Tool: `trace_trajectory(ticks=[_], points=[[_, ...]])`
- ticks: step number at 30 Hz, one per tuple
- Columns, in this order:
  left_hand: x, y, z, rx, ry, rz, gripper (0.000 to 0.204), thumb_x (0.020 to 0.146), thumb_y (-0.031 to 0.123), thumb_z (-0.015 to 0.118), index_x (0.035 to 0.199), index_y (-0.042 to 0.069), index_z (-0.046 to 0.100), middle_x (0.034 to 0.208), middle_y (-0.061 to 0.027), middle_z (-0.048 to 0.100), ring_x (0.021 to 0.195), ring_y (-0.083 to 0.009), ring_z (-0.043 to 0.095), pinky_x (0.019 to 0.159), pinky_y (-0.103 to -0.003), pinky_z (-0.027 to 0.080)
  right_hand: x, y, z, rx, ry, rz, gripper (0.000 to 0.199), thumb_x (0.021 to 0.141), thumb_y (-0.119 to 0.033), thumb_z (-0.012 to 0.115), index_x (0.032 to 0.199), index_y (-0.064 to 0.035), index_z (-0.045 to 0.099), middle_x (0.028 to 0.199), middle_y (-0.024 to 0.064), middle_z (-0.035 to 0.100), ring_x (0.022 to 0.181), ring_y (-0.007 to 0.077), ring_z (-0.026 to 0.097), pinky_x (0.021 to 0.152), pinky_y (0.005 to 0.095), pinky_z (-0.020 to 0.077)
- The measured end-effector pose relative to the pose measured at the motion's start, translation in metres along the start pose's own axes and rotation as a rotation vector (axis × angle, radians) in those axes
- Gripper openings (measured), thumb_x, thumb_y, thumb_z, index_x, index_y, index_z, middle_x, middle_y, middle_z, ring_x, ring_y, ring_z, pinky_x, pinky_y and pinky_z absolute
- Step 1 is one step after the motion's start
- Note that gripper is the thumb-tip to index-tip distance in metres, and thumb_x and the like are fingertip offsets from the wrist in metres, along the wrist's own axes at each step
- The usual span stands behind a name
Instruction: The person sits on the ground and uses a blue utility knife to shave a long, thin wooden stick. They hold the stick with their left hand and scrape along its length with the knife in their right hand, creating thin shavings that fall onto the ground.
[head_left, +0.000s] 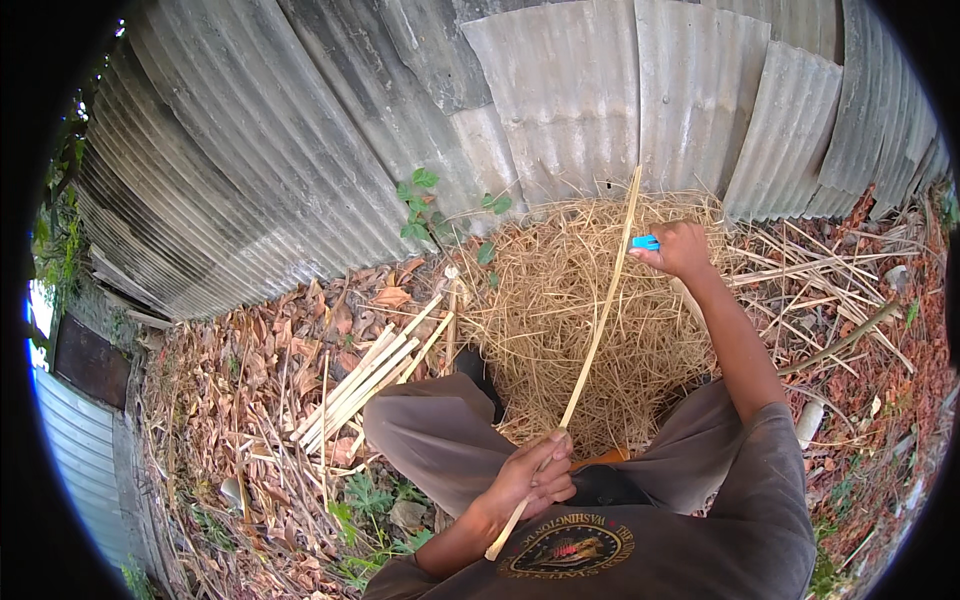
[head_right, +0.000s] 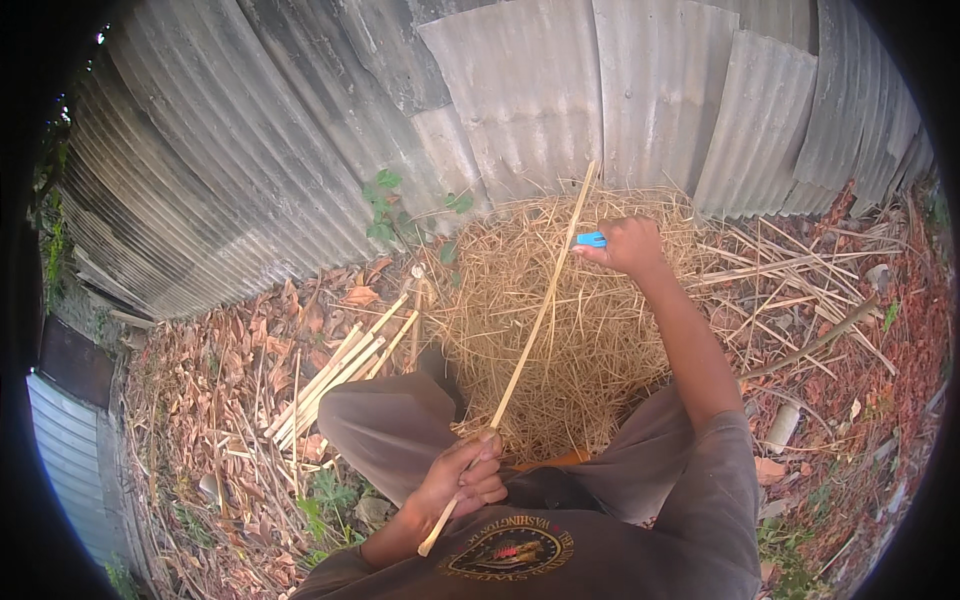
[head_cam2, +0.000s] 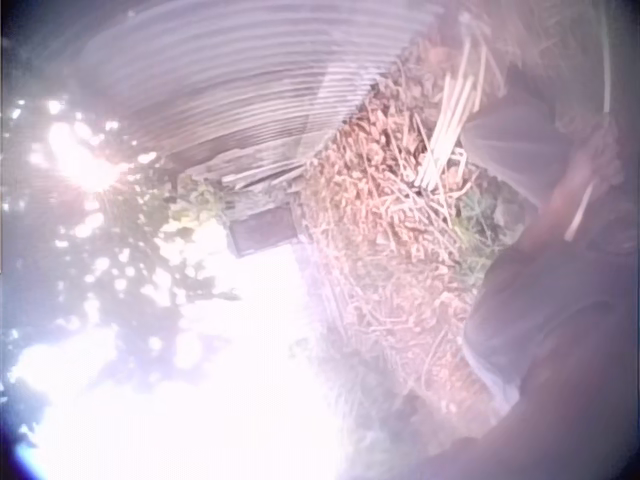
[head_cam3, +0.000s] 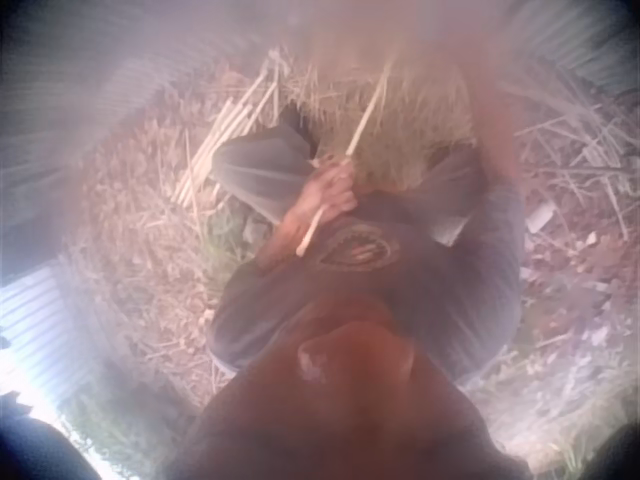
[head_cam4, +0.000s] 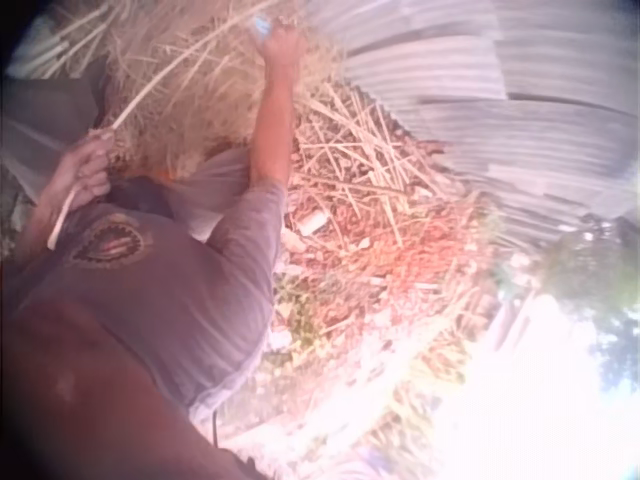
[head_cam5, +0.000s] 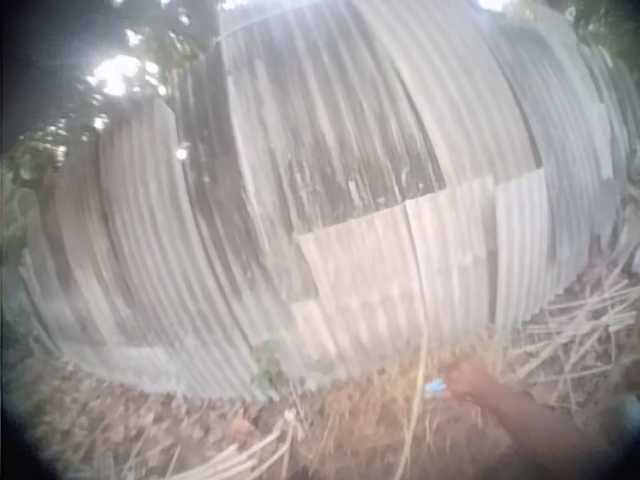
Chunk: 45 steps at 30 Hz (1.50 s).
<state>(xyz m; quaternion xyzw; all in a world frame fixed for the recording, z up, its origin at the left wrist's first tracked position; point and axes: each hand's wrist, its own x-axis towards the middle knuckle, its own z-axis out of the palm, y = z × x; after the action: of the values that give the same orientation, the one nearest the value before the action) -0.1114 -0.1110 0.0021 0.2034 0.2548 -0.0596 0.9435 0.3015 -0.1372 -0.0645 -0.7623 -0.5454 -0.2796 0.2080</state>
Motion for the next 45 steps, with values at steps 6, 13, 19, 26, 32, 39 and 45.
trace_trajectory(ticks=[6,13,19,26,32,39,45], points=[[-0.012,-0.005,-0.01,0.015,0.042,0.03,0.03,0.102,0.03,0.037,0.078,0.013,0.04,0.045,0.0069,0.025,0.033,-0.0061,0.022,0.047,-0.023,0.027,-0.001,-0.046,0.003,0.539,-0.325,0.487,0.073,0.084,-0.074,0.041,0.051,-0.0093,0.047,0.041,0.0026,0.036,0.036,0.0202,0.041,0.041,0.0362,0.0388],[-0.017,-0.003,-0.013,-0.011,-0.033,0.051,0.03,0.103,0.03,0.036,0.081,0.011,0.041,0.046,0.0058,0.026,0.035,-0.0065,0.021,0.046,-0.023,0.025,-0.003,-0.076,-0.022,0.394,-0.166,0.525,0.073,0.083,-0.076,0.039,0.055,-0.0094,0.049,0.041,0.0031,0.04,0.036,0.0174,0.043,0.038,0.0323,0.0357],[-0.022,-0.007,-0.001,0.019,0.045,-0.002,0.031,0.103,0.032,0.036,0.081,0.011,0.04,0.048,0.0055,0.026,0.037,-0.0064,0.022,0.046,-0.023,0.025,0.002,-0.021,-0.019,-0.065,0.031,-0.029,0.071,0.078,-0.078,0.045,0.06,-0.0095,0.057,0.046,0.0068,0.049,0.043,0.0244,0.055,0.044,0.0364,0.0432],[-0.015,0.0,-0.031,0.738,0.156,0.172,0.034,0.104,0.032,0.035,0.082,0.009,0.047,0.052,0.004,0.034,0.044,-0.0052,0.029,0.049,-0.021,0.03,0.011,-0.019,-0.023,0.032,-0.148,-0.084,0.071,0.081,-0.076,0.043,0.053,-0.0116,0.056,0.043,0.0037,0.047,0.039,0.0191,0.052,0.039,0.0356,0.0393],[-0.001,-0.001,-0.021,1.191,0.2,0.569,0.032,0.103,0.026,0.037,0.082,0.006,0.049,0.058,0.0043,0.039,0.052,-0.0041,0.034,0.048,-0.022,0.03,-0.009,-0.075,-0.032,1.527,-0.754,1.05,0.069,0.09,-0.073,0.021,0.055,-0.0142,0.027,0.043,-0.0048,0.022,0.033,0.0102,0.019,0.032,0.0264,0.0184],[0.004,-0.008,-0.023,1.013,0.2,0.546,0.032,0.104,0.024,0.036,0.089,0.003,0.055,0.055,0.0048,0.038,0.051,-0.0029,0.033,0.048,-0.022,0.028,-0.019,-0.103,-0.056,2.026,-0.646,1.194,0.072,0.089,-0.075,0.016,0.057,-0.0129,0.031,0.043,-0.0023,0.024,0.035,0.0106,0.022,0.035,0.0259,0.0199],[0.02,-0.003,-0.021,0.915,0.318,0.677,0.032,0.103,0.022,0.036,0.101,0.0,0.059,0.053,0.0054,0.037,0.049,-0.0023,0.032,0.047,-0.022,0.028,-0.049,-0.144,-0.049,0.948,-0.501,0.385,0.067,0.086,-0.072,0.039,0.059,-0.0102,0.044,0.044,0.0035,0.039,0.037,0.0214,0.04,0.038,0.0344,0.0317]])
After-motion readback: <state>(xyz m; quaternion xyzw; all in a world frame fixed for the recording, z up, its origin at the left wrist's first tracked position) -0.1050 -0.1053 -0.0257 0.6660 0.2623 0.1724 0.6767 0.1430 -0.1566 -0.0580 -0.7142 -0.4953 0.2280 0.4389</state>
